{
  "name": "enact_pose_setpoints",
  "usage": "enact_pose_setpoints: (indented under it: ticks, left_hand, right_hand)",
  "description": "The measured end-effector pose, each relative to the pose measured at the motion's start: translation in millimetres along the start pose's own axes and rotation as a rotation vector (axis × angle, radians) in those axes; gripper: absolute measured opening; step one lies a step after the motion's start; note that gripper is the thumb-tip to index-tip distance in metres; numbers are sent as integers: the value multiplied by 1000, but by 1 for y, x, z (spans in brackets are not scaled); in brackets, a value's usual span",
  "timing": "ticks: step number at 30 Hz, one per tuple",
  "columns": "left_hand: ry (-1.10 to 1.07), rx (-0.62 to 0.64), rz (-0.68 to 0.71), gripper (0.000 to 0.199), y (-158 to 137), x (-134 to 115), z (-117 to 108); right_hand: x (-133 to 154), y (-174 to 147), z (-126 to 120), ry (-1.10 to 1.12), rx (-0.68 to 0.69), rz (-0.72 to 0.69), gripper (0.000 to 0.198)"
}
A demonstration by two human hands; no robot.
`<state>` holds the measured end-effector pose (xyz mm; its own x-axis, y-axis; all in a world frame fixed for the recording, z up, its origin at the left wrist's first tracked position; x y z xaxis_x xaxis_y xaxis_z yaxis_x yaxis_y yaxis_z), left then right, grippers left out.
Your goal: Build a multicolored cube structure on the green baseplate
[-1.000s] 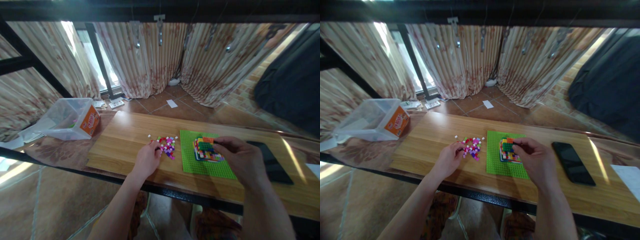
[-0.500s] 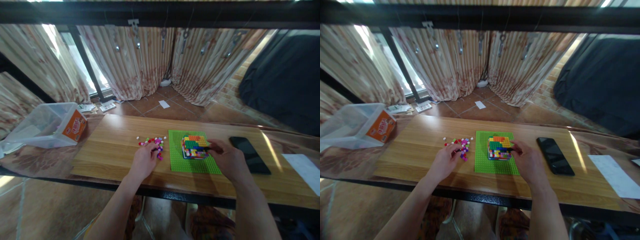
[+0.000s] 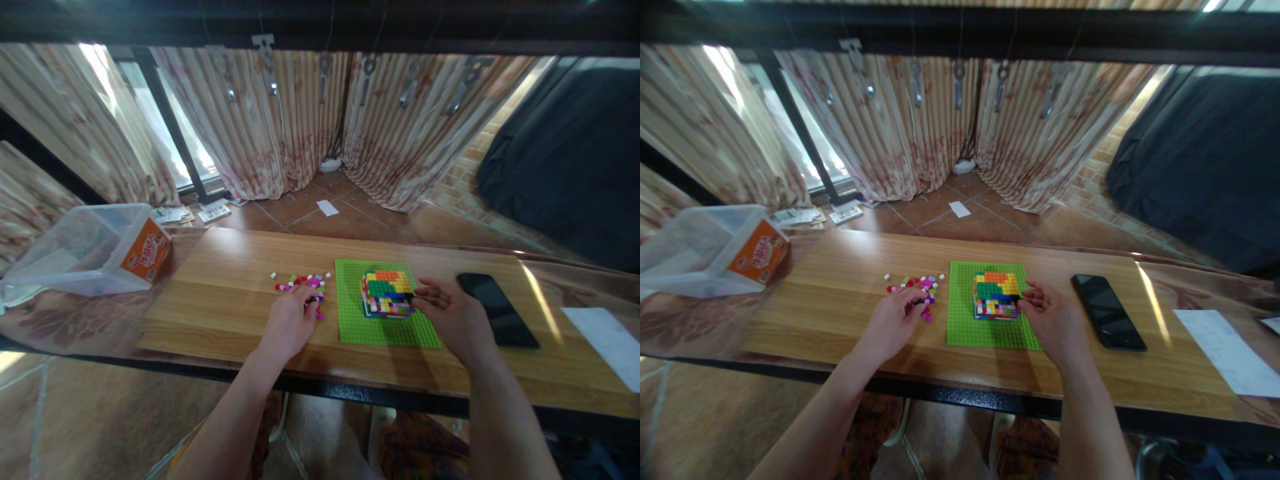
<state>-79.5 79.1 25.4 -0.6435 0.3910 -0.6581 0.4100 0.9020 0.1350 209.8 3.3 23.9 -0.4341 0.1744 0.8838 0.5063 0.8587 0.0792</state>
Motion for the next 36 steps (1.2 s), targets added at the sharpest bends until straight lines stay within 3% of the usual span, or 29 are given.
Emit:
enact_pose_setpoints:
  ticks: [5,9,16,24,29,32,36]
  left_hand:
    - [-6,2,0,18,0,-3,0]
    - [-10,13,2,18,0,-7,0]
    - [-26,12,23,16,-2,-14,7]
    - [-371,10,-59,11,-3,-32,31]
    - [-611,55,-82,5,-1,-48,44]
    - [-864,94,-171,8,1,-54,52]
    - [-1056,140,-286,16,2,-61,61]
  right_hand:
    - [-7,-1,6,162,24,154,46]
    - [-12,0,17,207,50,195,42]
    - [-21,-1,25,472,-28,294,33]
    - [-12,-3,20,359,-115,267,42]
    - [7,-10,-1,334,-271,116,32]
    - [21,-15,1,355,-160,-6,21]
    - [41,-26,21,311,192,-172,15]
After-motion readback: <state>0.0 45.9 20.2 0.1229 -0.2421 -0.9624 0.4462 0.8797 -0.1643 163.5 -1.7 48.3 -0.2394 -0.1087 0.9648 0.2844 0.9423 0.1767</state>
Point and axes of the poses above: each hand's wrist, its own y-axis towards the middle knuckle, its own z-axis out of the palm, x = y × z, the point moved 6 cm from there along y, towards the middle knuckle, and after that the axes turned 1 degree about x, right-handed, at the moved point
